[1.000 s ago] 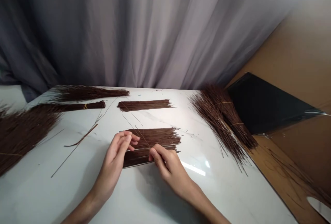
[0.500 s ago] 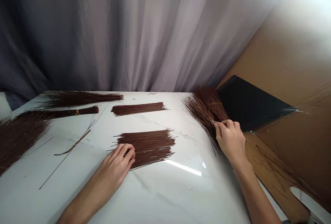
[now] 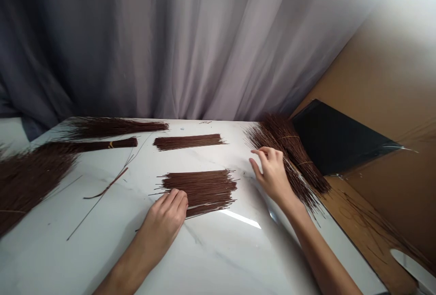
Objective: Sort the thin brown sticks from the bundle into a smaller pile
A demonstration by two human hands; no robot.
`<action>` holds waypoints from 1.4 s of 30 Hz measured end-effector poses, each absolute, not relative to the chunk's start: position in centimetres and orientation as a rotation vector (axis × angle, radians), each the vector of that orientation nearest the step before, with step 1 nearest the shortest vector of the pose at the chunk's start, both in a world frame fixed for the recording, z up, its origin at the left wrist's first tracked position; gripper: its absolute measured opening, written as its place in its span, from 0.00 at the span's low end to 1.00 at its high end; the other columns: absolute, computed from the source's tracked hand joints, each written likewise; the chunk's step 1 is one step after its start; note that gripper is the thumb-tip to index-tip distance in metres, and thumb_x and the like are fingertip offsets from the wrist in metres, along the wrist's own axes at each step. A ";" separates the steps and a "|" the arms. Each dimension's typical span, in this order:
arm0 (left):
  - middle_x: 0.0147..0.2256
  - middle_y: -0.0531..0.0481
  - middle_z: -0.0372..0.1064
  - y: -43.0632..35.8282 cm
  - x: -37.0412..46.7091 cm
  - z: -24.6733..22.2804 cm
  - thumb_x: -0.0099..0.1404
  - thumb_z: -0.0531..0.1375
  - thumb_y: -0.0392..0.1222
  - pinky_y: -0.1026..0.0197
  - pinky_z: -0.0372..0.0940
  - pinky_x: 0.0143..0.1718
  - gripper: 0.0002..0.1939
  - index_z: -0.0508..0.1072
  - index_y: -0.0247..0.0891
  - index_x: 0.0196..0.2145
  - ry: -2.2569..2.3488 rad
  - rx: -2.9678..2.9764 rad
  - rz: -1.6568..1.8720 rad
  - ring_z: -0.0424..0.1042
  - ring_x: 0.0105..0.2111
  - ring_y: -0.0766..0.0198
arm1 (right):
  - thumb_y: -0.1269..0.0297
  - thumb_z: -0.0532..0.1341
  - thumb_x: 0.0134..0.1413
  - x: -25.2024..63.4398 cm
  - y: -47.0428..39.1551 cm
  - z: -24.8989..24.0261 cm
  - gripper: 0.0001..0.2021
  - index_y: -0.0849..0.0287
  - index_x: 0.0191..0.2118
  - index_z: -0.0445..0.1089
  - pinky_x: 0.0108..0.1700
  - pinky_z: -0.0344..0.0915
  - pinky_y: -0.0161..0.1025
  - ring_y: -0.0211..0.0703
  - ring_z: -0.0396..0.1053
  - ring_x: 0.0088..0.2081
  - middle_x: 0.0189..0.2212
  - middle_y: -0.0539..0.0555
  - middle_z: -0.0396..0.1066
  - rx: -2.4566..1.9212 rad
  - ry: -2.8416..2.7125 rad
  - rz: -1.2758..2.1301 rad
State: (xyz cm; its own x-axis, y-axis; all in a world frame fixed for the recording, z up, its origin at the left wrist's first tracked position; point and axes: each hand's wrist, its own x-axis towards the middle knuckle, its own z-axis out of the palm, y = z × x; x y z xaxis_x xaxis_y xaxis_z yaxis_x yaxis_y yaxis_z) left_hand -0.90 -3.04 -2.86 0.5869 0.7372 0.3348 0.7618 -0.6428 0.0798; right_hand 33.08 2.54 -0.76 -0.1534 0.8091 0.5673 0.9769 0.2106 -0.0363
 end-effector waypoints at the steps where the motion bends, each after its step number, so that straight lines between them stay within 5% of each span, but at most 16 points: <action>1: 0.41 0.42 0.74 -3.1 -0.8 -3.0 0.74 0.49 0.28 0.49 0.67 0.45 0.15 0.75 0.37 0.41 -1.278 -2.720 -0.530 0.72 0.43 0.50 | 0.59 0.51 0.70 31.7 2.8 -0.6 0.16 0.59 0.54 0.70 0.54 0.61 0.56 0.60 0.58 0.51 0.49 0.64 0.64 -1.632 -2.039 -0.457; 8: 0.45 0.41 0.75 -3.0 -1.2 -2.7 0.71 0.48 0.23 0.47 0.71 0.44 0.18 0.73 0.35 0.46 -1.276 -2.715 -0.559 0.75 0.45 0.48 | 0.64 0.53 0.70 25.4 6.9 0.3 0.12 0.60 0.48 0.72 0.55 0.59 0.57 0.62 0.56 0.54 0.52 0.66 0.64 -1.465 -2.255 -0.233; 12: 0.48 0.44 0.73 -3.0 -1.8 -3.0 0.70 0.47 0.22 0.48 0.73 0.47 0.22 0.68 0.38 0.54 -1.386 -2.809 -0.752 0.76 0.47 0.51 | 0.68 0.60 0.66 23.1 13.2 0.2 0.07 0.59 0.46 0.74 0.56 0.59 0.51 0.55 0.59 0.52 0.49 0.62 0.68 -1.396 -2.430 -0.049; 16: 0.49 0.46 0.71 -2.8 -2.0 -3.4 0.70 0.46 0.23 0.51 0.74 0.51 0.25 0.64 0.42 0.59 -1.489 -2.815 -0.849 0.77 0.47 0.55 | 0.66 0.71 0.55 21.5 18.7 -0.6 0.15 0.59 0.48 0.73 0.52 0.66 0.46 0.50 0.65 0.49 0.44 0.56 0.72 -1.412 -2.557 0.060; 20: 0.53 0.44 0.69 -3.1 -1.9 -3.7 0.65 0.43 0.18 0.45 0.72 0.56 0.32 0.63 0.41 0.60 -1.580 -2.594 -0.842 0.75 0.51 0.53 | 0.58 0.63 0.66 21.0 20.6 -1.9 0.16 0.61 0.53 0.70 0.51 0.71 0.51 0.49 0.72 0.50 0.51 0.57 0.71 -1.444 -2.591 0.080; 25: 0.50 0.43 0.70 -3.1 -2.0 -4.9 0.65 0.44 0.20 0.46 0.72 0.55 0.30 0.66 0.40 0.58 -1.631 -2.516 -0.872 0.75 0.50 0.52 | 0.59 0.62 0.67 21.0 20.4 -2.8 0.15 0.60 0.54 0.70 0.51 0.72 0.51 0.48 0.72 0.50 0.53 0.58 0.71 -1.419 -2.564 0.049; 34: 0.43 0.45 0.76 -2.9 -2.1 -2.7 0.66 0.47 0.20 0.52 0.69 0.43 0.25 0.71 0.38 0.52 -1.768 -2.489 -0.817 0.74 0.44 0.52 | 0.71 0.58 0.68 20.9 19.1 -4.1 0.05 0.63 0.42 0.71 0.52 0.66 0.45 0.48 0.67 0.48 0.44 0.60 0.71 -1.382 -2.495 -0.049; 42: 0.31 0.50 0.75 -2.5 -1.8 -0.4 0.75 0.55 0.35 0.57 0.61 0.33 0.11 0.74 0.42 0.36 -1.777 -2.582 -0.765 0.72 0.35 0.53 | 0.59 0.62 0.67 22.0 20.7 -4.4 0.15 0.60 0.54 0.70 0.50 0.72 0.50 0.48 0.72 0.49 0.52 0.57 0.71 -1.395 -2.534 -0.085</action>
